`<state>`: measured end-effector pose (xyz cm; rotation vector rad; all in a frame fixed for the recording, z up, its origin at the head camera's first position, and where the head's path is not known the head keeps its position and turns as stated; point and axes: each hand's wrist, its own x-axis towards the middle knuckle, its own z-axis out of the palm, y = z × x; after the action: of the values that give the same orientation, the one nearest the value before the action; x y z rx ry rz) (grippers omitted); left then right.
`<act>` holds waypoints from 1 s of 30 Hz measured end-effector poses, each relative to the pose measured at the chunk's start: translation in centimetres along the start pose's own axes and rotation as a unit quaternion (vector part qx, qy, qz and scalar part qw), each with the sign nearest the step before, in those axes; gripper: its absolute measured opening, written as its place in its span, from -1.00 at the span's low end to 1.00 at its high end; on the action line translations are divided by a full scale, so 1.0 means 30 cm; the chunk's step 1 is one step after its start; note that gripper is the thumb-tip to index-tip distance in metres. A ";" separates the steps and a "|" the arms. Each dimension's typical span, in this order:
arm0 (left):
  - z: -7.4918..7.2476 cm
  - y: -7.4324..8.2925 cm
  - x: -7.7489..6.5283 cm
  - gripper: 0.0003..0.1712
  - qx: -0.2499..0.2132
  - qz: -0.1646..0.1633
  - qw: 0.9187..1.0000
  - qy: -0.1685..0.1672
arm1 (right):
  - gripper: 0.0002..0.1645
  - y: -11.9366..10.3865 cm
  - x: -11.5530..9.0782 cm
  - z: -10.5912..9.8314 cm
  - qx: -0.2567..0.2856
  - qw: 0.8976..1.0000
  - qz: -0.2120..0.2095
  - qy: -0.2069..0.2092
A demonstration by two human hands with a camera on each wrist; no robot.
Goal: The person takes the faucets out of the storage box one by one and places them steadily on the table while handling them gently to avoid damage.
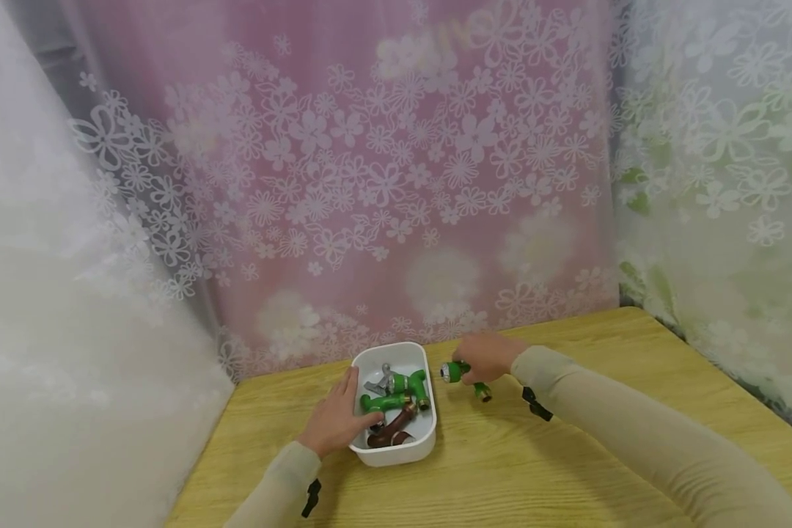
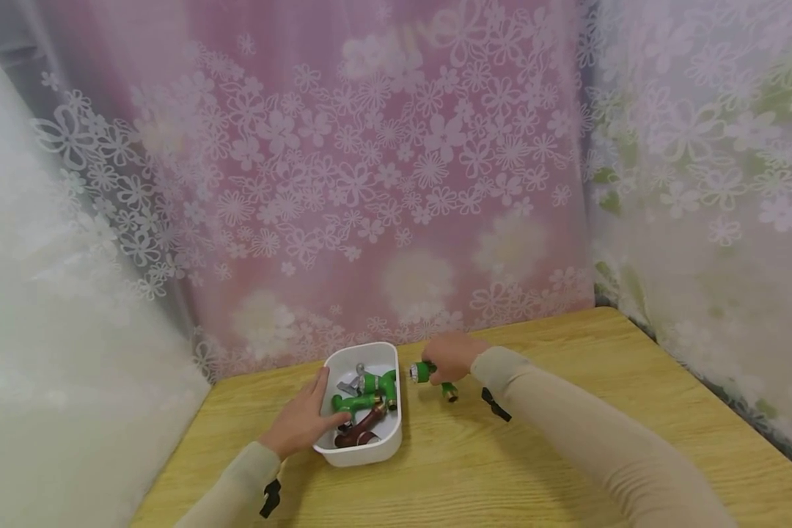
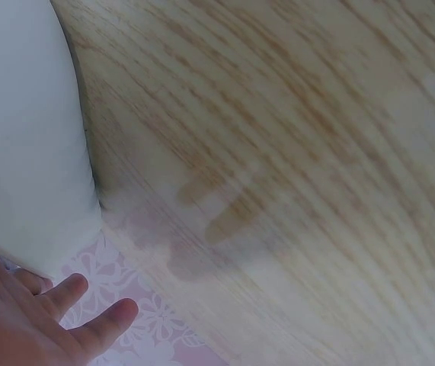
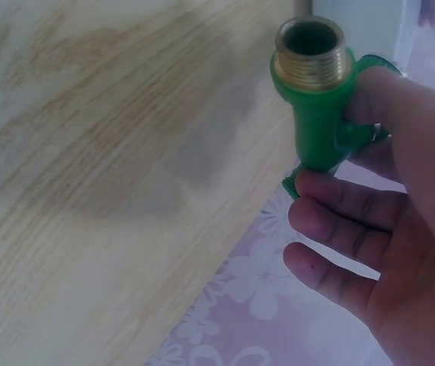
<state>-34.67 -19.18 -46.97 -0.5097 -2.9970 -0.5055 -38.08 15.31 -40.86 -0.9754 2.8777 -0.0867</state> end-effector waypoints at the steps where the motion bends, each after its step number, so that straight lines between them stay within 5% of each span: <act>1: 0.000 -0.001 -0.001 0.30 0.000 0.000 1.000 0.001 | -0.85 0.002 0.002 0.005 0.000 1.000 0.001 0.001; 30: -0.008 0.007 -0.005 0.28 -0.001 -0.008 1.000 -0.009 | -0.82 -0.009 0.072 0.106 -0.019 0.998 0.052 0.001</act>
<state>-34.47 -19.10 -46.69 -0.4941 -3.0207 -0.5079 -39.25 13.72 -44.16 -0.8304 2.9364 -0.0253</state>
